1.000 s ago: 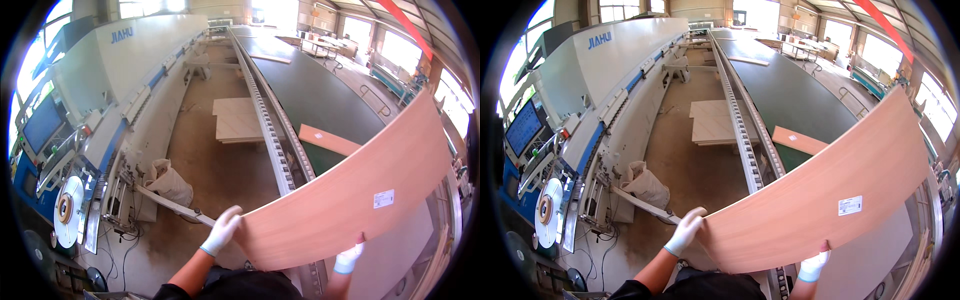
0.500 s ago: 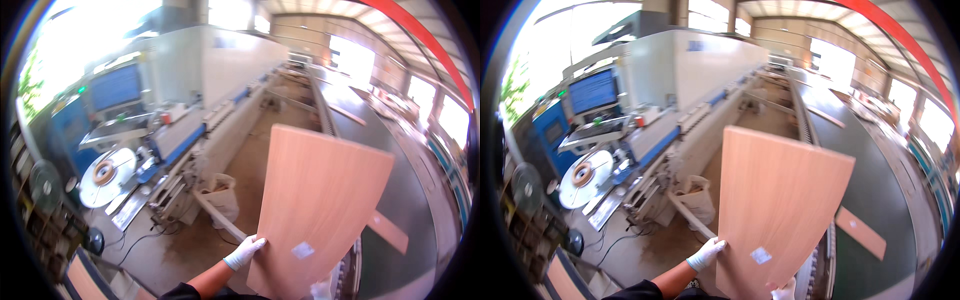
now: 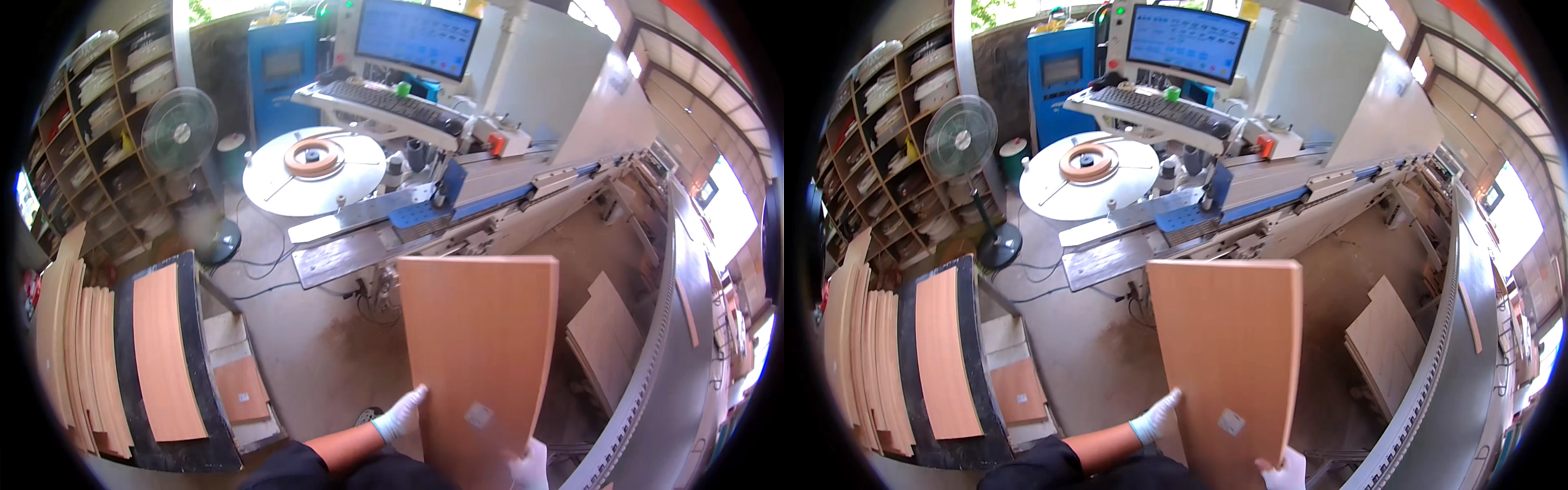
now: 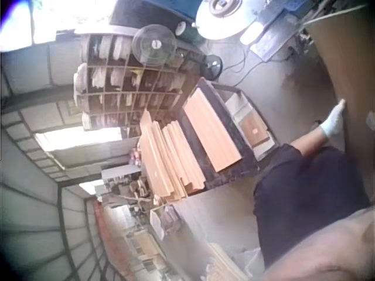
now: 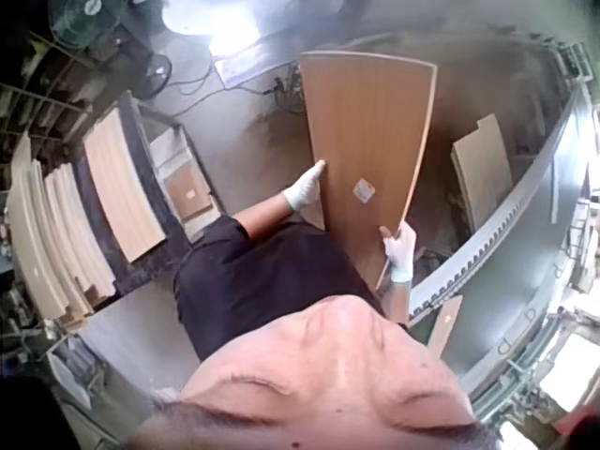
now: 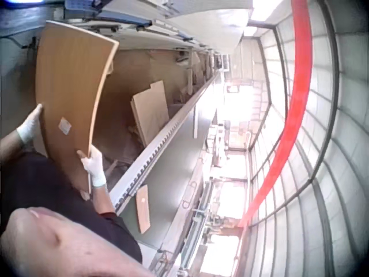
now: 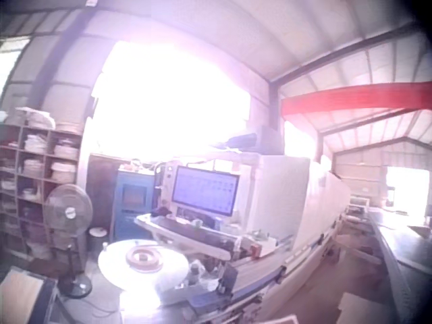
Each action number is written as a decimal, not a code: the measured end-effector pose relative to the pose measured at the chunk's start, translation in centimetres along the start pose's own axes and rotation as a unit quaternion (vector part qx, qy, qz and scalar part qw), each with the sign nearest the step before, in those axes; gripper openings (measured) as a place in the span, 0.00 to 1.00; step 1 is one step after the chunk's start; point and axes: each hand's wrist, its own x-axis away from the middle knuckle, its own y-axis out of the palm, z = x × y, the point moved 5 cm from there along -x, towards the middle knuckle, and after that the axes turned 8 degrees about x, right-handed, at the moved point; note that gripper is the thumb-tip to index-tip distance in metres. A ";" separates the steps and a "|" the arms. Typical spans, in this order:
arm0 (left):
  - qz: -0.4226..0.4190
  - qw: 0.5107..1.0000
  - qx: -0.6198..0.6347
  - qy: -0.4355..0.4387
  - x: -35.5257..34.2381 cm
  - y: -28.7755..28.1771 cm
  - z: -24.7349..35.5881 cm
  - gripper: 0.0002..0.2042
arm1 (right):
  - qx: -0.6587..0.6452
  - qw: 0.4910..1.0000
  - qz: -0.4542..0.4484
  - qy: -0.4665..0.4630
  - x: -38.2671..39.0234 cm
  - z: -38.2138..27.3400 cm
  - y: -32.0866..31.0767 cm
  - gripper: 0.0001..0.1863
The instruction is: The person takes wooden boards from a table and feeds them one at a time into an edge-banding machine by hand, then walks to the conveyor belt and retrieves the processed boards.
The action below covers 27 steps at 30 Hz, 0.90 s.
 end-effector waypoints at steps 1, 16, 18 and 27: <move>0.030 0.997 0.035 0.065 -0.7 -1.8 0.7 0.33 | -0.002 1.000 -0.002 -0.030 -2.4 -3.3 1.2 0.16; 0.147 0.955 0.203 0.159 4.0 -9.5 12.0 0.45 | 0.285 0.952 0.023 0.112 -7.0 10.0 8.8 0.21; 0.184 0.951 0.184 0.169 3.2 -11.6 12.1 0.44 | 0.262 0.955 0.033 0.135 -8.1 11.1 10.0 0.22; 0.314 0.925 0.049 0.210 -0.2 -14.5 13.5 0.41 | 0.250 0.943 0.139 0.168 -8.1 15.7 12.7 0.18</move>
